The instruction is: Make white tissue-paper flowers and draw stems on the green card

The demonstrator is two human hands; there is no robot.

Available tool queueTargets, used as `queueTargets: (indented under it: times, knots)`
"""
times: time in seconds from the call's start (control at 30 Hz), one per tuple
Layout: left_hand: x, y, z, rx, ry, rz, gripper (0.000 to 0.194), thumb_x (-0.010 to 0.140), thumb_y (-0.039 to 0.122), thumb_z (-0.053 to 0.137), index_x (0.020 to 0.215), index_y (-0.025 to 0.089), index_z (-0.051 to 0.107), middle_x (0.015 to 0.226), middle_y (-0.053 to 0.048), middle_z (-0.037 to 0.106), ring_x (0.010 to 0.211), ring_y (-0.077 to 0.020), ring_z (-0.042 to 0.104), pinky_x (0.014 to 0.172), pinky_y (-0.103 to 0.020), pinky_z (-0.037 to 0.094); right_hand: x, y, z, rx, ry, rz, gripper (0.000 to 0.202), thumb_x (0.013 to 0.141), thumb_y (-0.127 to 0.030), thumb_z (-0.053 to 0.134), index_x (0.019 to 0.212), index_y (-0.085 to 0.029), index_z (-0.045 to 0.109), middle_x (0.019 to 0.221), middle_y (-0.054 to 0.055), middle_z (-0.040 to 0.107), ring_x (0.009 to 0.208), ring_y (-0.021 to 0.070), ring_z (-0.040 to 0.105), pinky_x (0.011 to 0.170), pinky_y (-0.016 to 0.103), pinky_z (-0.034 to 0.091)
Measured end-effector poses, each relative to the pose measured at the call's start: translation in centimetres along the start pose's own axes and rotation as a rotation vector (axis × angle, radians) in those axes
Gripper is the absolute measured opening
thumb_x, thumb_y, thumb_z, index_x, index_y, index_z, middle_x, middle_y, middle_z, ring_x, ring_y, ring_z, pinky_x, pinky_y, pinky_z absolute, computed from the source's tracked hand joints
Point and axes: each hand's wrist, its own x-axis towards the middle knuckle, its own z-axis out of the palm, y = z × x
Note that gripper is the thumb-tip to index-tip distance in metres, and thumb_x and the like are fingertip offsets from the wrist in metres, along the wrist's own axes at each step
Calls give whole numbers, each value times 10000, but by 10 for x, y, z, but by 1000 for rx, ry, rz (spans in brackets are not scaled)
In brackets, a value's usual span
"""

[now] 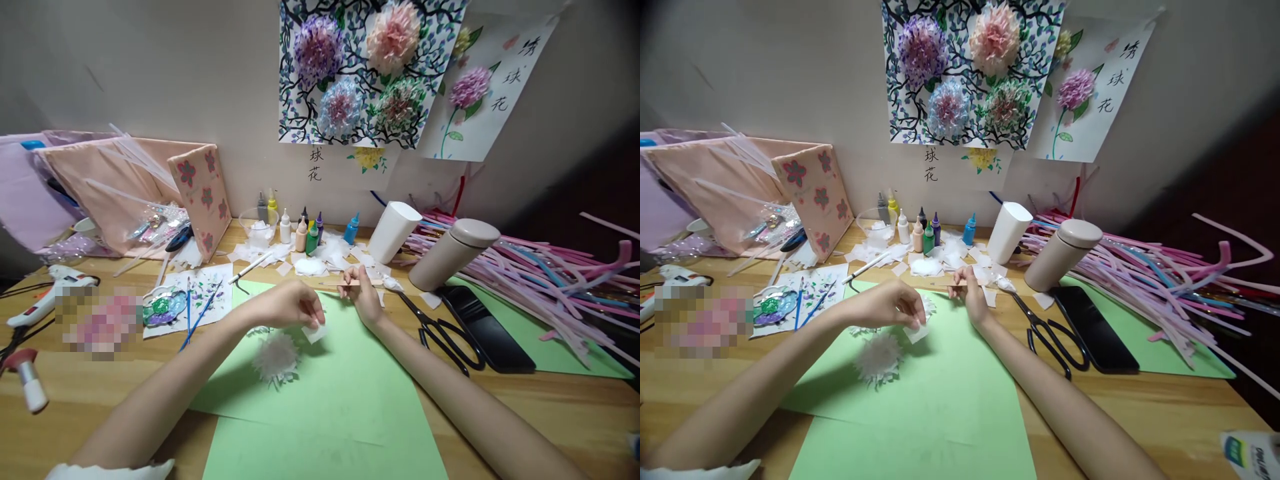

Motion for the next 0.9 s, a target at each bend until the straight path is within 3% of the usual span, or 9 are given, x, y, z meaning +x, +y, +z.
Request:
queueTargets:
  times: [0.2,0.33,0.47,0.57,0.73,0.9]
  knots:
    - [13,-13,15,369,191,17,136,688,124,571,760,168,678,763,-20,695,668,-132,612,576,-209,423,-25,-7,4,-162,202,-317,408,885,-469,259,577,-216,347,503,-34,335,433,118,325,469,273,268]
    - [17,-15,17,463,263,58,176,691,97,544,769,182,677,781,-11,692,689,-134,598,585,-208,405,-46,-8,11,-221,159,-451,405,881,-415,273,531,-214,315,487,-27,286,448,123,285,463,287,234]
    - [19,-13,20,406,249,118,159,708,105,542,791,169,662,797,-17,684,703,-127,588,616,-204,417,-59,-2,9,-262,45,-573,405,887,-384,272,529,-201,315,488,-24,286,459,122,290,474,290,217]
    - [22,-14,23,299,212,172,127,717,114,556,794,154,648,802,-21,679,716,-118,588,647,-198,434,-65,2,5,-276,25,-557,396,896,-367,257,542,-198,310,501,-25,284,461,119,290,472,284,211]
    - [29,-21,29,249,310,165,167,705,78,543,827,155,627,823,-15,668,702,-106,589,648,-199,449,-68,-1,3,-368,-25,-495,398,908,-372,226,560,-203,317,514,-23,304,483,128,328,491,282,251]
    - [30,-24,31,260,326,167,145,718,126,560,852,157,607,821,-21,655,697,-114,586,643,-216,455,-64,-7,7,-507,-69,-402,367,919,-346,219,611,-207,363,543,-18,358,503,134,372,509,279,294]
